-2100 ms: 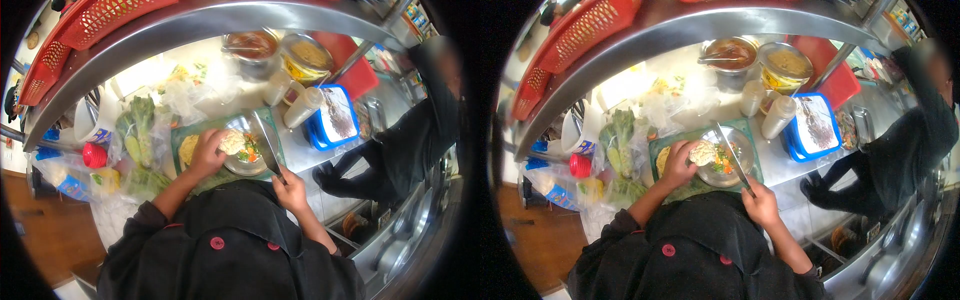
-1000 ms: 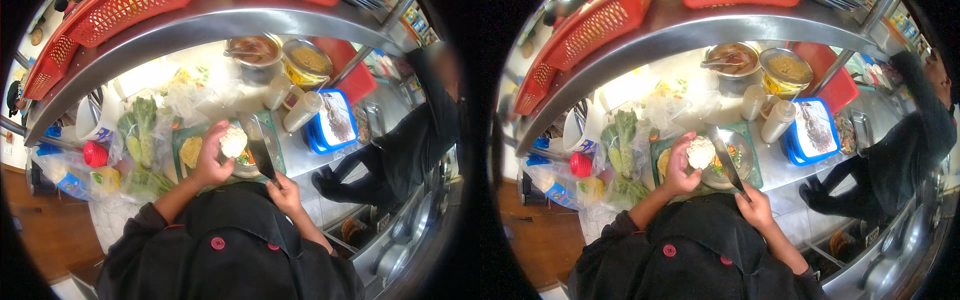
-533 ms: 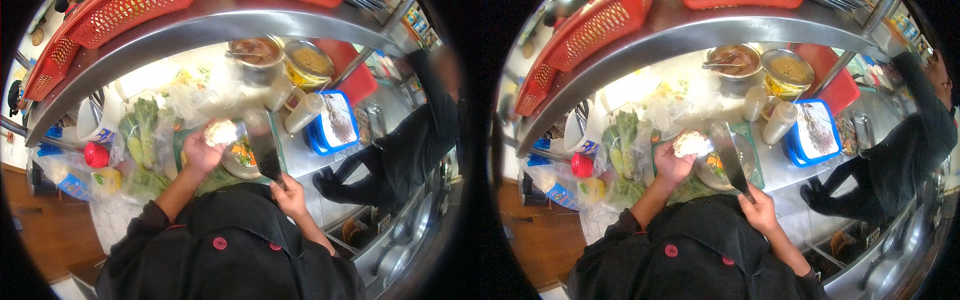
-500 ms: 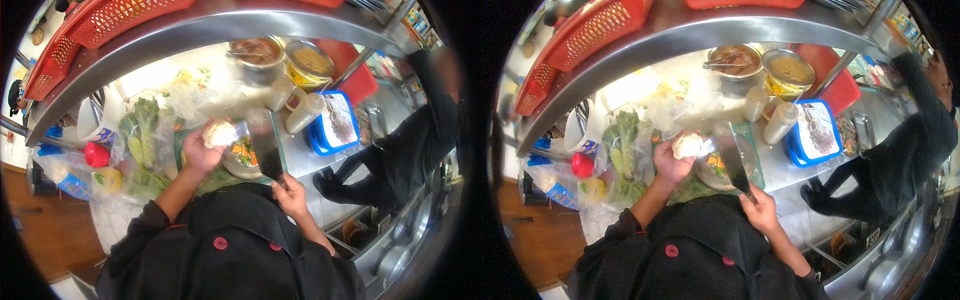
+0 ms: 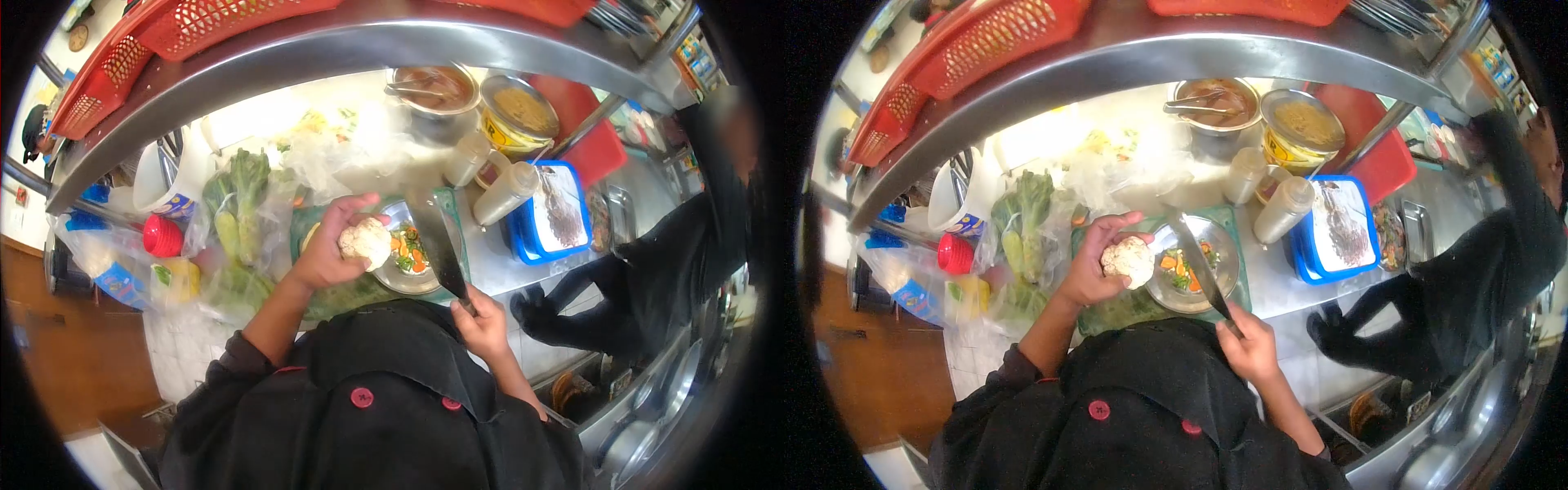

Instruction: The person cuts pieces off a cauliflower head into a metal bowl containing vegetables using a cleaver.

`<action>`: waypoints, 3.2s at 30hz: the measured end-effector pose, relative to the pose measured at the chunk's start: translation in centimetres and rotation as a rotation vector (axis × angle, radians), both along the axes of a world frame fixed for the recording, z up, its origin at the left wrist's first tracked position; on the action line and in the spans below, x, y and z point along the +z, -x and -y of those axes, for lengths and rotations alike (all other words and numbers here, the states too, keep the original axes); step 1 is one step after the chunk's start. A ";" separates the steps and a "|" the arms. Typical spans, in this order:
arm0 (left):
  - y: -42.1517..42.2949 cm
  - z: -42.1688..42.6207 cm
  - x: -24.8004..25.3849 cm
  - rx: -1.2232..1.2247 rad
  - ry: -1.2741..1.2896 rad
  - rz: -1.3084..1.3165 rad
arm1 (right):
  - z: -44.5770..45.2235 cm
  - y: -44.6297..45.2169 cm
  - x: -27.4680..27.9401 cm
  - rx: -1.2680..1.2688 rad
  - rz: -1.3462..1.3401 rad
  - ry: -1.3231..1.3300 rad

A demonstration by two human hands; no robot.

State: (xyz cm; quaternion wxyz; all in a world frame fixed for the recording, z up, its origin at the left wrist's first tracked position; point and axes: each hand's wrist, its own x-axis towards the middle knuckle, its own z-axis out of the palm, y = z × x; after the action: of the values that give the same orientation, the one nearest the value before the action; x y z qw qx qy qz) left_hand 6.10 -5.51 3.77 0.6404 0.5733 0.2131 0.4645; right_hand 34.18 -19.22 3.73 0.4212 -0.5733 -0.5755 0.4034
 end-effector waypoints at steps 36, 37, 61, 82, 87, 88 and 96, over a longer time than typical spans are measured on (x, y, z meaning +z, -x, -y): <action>-7.1 4.6 -5.5 0.377 0.243 -0.236 | -2.6 -4.2 1.4 0.320 0.708 -0.468; -7.4 4.8 -5.7 0.412 0.198 -0.350 | -2.9 -4.2 1.4 0.331 0.716 -0.439; 3.4 11.3 -11.5 0.758 0.207 -0.675 | -3.8 -7.3 0.5 0.274 0.274 0.124; 5.3 0.3 -6.8 0.670 0.298 -1.198 | -4.9 -8.8 -0.5 0.372 0.290 0.181; 4.1 0.9 -7.4 0.536 0.541 -0.729 | -4.7 -8.4 -0.9 0.350 0.229 0.146; 4.5 0.7 -8.6 0.534 0.520 -0.721 | -4.5 -8.3 -1.2 0.357 0.165 0.143; 0.9 1.9 -3.7 0.650 0.778 0.309 | -5.0 -5.5 0.4 0.382 0.124 -0.226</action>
State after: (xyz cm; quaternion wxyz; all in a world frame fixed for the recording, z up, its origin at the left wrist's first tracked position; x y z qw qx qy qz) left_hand 5.19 -7.43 0.07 0.6525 0.1225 0.4396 0.6050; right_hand 39.72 -14.24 4.16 0.3625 -0.4270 -0.7399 0.3727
